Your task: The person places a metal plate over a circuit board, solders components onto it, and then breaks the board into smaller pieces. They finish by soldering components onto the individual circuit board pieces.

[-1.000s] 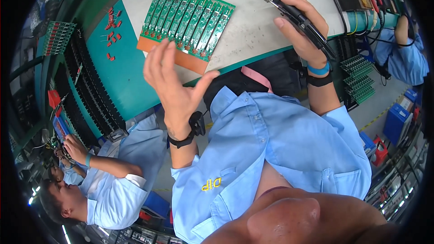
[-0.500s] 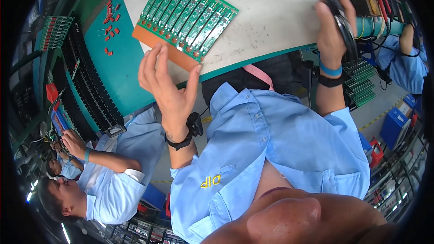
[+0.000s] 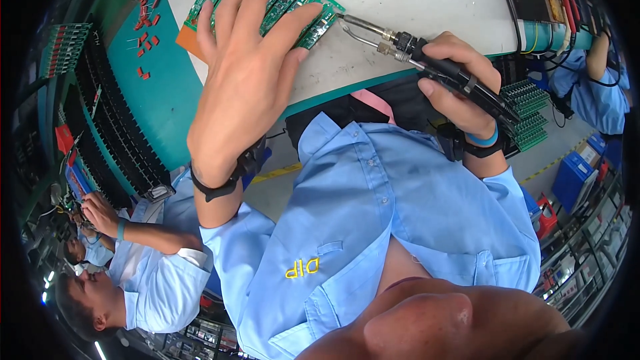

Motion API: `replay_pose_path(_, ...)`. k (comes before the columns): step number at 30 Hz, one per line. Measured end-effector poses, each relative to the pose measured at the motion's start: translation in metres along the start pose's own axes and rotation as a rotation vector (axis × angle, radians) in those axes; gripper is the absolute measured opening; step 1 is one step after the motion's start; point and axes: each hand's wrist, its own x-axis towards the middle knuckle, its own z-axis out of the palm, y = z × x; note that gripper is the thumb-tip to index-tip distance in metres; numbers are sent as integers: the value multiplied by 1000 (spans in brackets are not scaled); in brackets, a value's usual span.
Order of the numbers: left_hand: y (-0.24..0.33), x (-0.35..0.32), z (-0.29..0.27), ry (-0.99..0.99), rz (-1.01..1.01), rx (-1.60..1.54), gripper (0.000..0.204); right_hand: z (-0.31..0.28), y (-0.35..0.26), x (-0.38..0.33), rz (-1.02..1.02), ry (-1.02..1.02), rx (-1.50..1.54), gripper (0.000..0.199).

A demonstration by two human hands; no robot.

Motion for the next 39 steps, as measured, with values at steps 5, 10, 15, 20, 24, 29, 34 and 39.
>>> replay_pose_path(5,-14,0,0,-15,13,-11,55,2,1,5,-69,-28,1,42)
replay_pose_path(10,-8,1,1,-24,19,-14,55,4,2,3,-51,-24,16,42)
replay_pose_path(15,-10,13,12,-38,31,-19,55,3,3,4,-54,-23,22,42)
replay_pose_path(20,-7,14,12,-52,46,-24,56,4,2,5,-65,-22,4,42)
replay_pose_path(24,-8,14,11,-59,53,-23,56,5,2,5,-60,-23,-11,41)
replay_pose_path(29,-3,16,10,-66,66,-19,57,2,2,2,-30,-80,-24,40)
replay_pose_path(34,3,19,8,-73,87,-14,57,2,2,1,-31,-74,-28,41)
replay_pose_path(39,5,19,3,-79,108,-8,58,1,2,3,-44,-63,-19,42)
